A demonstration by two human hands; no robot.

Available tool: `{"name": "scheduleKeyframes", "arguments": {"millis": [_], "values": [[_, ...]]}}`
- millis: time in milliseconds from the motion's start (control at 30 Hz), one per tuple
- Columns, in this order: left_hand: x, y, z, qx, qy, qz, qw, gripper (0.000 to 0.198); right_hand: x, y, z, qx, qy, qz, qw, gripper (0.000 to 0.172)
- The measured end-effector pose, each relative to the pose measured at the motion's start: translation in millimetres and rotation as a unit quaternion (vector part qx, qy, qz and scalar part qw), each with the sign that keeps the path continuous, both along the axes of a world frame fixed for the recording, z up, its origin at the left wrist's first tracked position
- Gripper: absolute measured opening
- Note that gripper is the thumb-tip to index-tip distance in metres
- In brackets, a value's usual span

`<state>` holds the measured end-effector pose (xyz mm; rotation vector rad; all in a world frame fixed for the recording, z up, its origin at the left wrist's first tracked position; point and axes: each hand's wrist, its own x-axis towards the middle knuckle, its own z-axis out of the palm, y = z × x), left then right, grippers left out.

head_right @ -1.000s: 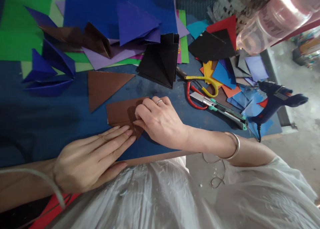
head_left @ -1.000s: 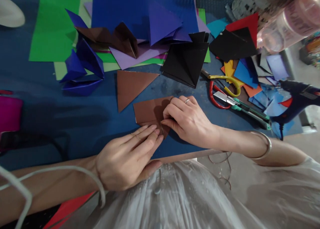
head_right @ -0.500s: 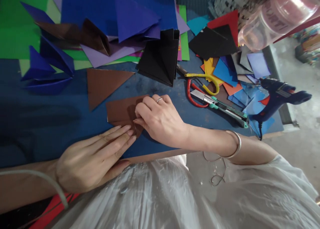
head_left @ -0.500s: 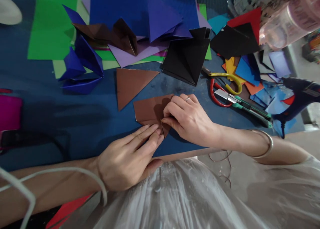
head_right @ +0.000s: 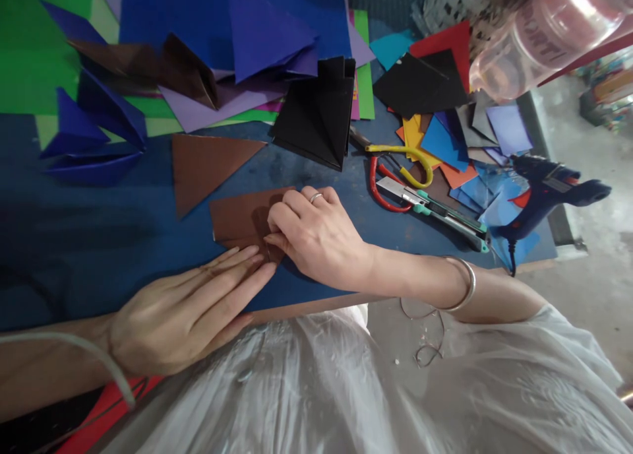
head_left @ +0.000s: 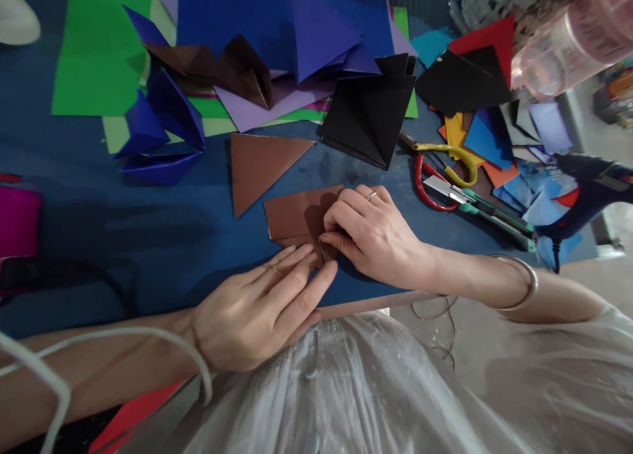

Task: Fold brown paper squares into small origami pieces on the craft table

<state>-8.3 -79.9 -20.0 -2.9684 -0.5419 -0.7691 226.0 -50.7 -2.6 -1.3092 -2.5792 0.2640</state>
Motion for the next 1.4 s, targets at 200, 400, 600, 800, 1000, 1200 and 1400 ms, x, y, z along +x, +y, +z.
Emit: {"name": "scheduleKeyframes", "arguments": {"millis": [200, 400, 600, 800, 1000, 1200, 1400], "values": [[3, 2, 7.6, -0.013, 0.040, 0.000, 0.999, 0.037, -1, 0, 0.8, -0.016, -0.004, -0.004, 1.000, 0.023], [6, 1, 8.4, -0.043, 0.032, 0.002, 0.999, 0.038, 0, 1, 0.7, -0.016, 0.004, -0.003, 1.000, 0.024], [4, 3, 11.9, -0.047, 0.035, 0.000, 0.998, 0.039, 4, 3, 1.6, -0.025, 0.032, -0.020, 0.999, 0.021], [4, 1, 4.1, -0.036, 0.008, 0.000, 0.999, 0.039, 8, 5, 4.2, -0.061, 0.067, -0.022, 0.996, 0.024], [3, -3, -3.7, -0.055, -0.004, 0.003, 0.998, 0.045, 12, 4, 4.3, -0.042, 0.044, -0.061, 0.996, 0.021], [1, -4, -1.8, -0.059, -0.003, 0.003, 0.998, 0.045, 19, 6, 1.3, -0.009, 0.026, -0.070, 0.997, 0.018], [1, -3, -2.0, -0.061, -0.004, 0.002, 0.998, 0.044, 19, 6, -1.5, 0.011, 0.014, -0.061, 0.998, 0.015]]}}
